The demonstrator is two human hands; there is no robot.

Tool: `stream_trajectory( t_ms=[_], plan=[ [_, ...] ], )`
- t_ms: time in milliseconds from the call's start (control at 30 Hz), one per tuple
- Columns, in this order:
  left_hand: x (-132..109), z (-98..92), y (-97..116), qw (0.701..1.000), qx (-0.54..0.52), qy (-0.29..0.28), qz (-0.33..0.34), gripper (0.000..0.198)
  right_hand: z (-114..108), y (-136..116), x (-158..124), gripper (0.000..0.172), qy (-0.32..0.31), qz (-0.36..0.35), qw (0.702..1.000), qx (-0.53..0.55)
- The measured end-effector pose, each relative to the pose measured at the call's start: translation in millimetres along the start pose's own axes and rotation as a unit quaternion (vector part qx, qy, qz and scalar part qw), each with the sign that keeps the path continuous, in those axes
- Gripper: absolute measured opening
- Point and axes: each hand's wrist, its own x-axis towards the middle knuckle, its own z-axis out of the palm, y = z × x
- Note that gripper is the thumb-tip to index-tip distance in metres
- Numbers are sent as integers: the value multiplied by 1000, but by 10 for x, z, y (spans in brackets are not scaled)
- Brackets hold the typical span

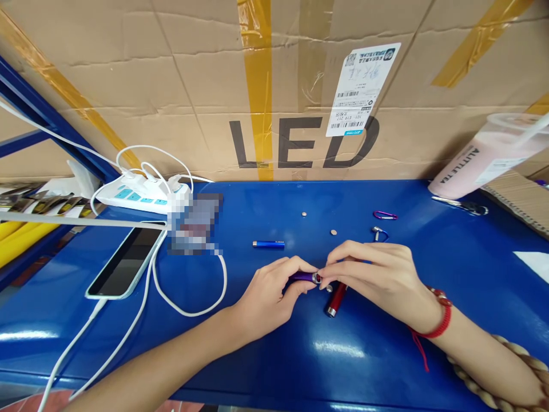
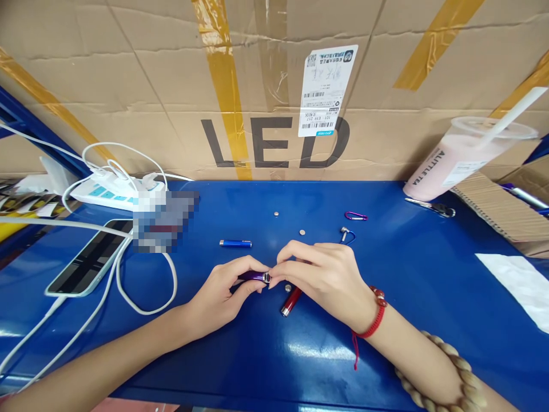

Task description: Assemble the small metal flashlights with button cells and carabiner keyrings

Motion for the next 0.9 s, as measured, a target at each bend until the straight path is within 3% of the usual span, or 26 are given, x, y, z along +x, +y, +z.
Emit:
stream_trajectory(
  t_ms=[200,433,567,767,900],
  plan=[
    [-18,11,-48,992,65,69,86,9,97,-32,28,15,-23,130,984,121],
    [1,18,-68,978,84,117,151,9,141,-97,95,19,-41,316,908,271],
    [3,5,-58,972,108,126,165,9,146,-116,106,18,-42,340,890,301],
    [-5,-18,-12,975,145,108,133,14,128,-100,97,13,-50,349,892,283],
    [-18,-15,4,976,142,109,123,13,88,-90,116,11,-53,330,909,250]
  ],
)
